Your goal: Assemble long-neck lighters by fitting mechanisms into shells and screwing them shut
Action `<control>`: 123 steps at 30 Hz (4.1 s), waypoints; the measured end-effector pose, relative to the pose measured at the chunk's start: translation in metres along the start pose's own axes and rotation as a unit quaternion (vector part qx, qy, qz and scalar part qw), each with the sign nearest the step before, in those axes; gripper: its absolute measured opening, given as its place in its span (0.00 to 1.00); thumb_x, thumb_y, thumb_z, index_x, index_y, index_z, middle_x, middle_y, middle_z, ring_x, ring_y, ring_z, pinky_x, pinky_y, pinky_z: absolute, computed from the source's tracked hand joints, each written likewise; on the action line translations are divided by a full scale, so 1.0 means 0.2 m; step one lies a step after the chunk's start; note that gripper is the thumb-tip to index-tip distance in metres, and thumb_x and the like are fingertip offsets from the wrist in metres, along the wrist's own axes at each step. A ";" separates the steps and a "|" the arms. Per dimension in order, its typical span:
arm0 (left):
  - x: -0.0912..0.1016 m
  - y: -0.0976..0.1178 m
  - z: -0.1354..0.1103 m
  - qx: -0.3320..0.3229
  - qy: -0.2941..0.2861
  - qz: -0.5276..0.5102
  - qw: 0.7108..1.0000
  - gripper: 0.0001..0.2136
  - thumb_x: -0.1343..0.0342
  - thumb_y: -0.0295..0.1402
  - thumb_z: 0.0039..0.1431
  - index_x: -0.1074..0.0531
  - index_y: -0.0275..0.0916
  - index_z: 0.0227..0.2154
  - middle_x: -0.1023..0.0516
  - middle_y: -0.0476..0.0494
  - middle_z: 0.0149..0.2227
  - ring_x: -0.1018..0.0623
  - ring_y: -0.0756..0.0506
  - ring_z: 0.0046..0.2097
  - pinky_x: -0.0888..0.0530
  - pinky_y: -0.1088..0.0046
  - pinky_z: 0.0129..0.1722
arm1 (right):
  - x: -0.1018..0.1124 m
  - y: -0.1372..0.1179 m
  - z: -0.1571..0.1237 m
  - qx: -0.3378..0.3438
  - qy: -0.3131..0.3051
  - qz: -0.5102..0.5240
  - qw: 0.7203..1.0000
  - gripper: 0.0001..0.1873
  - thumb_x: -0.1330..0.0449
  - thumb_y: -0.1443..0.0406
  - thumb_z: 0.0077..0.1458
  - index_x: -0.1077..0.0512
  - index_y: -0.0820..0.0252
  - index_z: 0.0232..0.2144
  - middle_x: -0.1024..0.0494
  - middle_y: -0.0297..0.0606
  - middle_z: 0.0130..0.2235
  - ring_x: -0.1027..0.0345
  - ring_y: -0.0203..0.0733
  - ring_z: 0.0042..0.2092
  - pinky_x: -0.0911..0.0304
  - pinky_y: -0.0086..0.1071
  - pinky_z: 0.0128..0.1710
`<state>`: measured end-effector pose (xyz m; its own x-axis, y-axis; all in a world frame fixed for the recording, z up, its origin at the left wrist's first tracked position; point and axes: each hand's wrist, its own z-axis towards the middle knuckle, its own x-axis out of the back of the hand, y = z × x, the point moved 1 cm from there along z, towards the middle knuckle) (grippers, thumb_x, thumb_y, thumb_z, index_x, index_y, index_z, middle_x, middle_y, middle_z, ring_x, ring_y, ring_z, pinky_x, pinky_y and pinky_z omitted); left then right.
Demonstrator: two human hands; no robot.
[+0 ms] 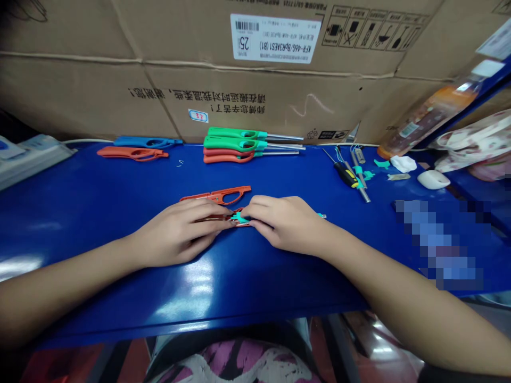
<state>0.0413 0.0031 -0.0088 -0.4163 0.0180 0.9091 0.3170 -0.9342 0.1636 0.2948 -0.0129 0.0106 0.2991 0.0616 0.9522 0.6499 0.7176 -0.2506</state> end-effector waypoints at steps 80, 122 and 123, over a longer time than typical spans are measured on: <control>0.10 -0.12 -0.02 0.094 -0.019 -0.048 0.994 0.14 0.44 0.36 0.67 0.24 0.37 0.51 0.19 0.39 0.46 0.23 0.41 0.47 0.27 0.63 0.50 | -0.08 0.07 0.03 -0.062 0.022 0.033 0.997 0.21 0.38 0.54 0.61 0.30 0.54 0.54 0.28 0.44 0.53 0.35 0.52 0.53 0.39 0.48 0.53; 0.03 -0.04 0.00 0.101 -0.012 -0.005 0.995 0.12 0.52 0.34 0.72 0.25 0.35 0.45 0.22 0.38 0.39 0.24 0.43 0.41 0.27 0.66 0.43 | -0.06 0.04 0.02 0.045 0.110 -0.002 0.993 0.11 0.42 0.60 0.66 0.23 0.60 0.40 0.19 0.40 0.37 0.26 0.41 0.39 0.34 0.37 0.41; 0.03 -0.04 0.00 0.102 -0.010 0.001 0.995 0.12 0.52 0.34 0.71 0.25 0.34 0.45 0.22 0.38 0.39 0.24 0.43 0.41 0.27 0.66 0.42 | -0.06 0.04 0.02 0.044 0.118 0.008 0.992 0.11 0.41 0.60 0.65 0.23 0.60 0.40 0.19 0.41 0.38 0.26 0.42 0.39 0.33 0.36 0.41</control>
<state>0.0357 0.0107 -0.0044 -0.3986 0.0250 0.9168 0.4851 -0.8426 0.2339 0.2937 -0.0044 -0.0011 0.4708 -0.0843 0.8782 0.5841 0.7758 -0.2387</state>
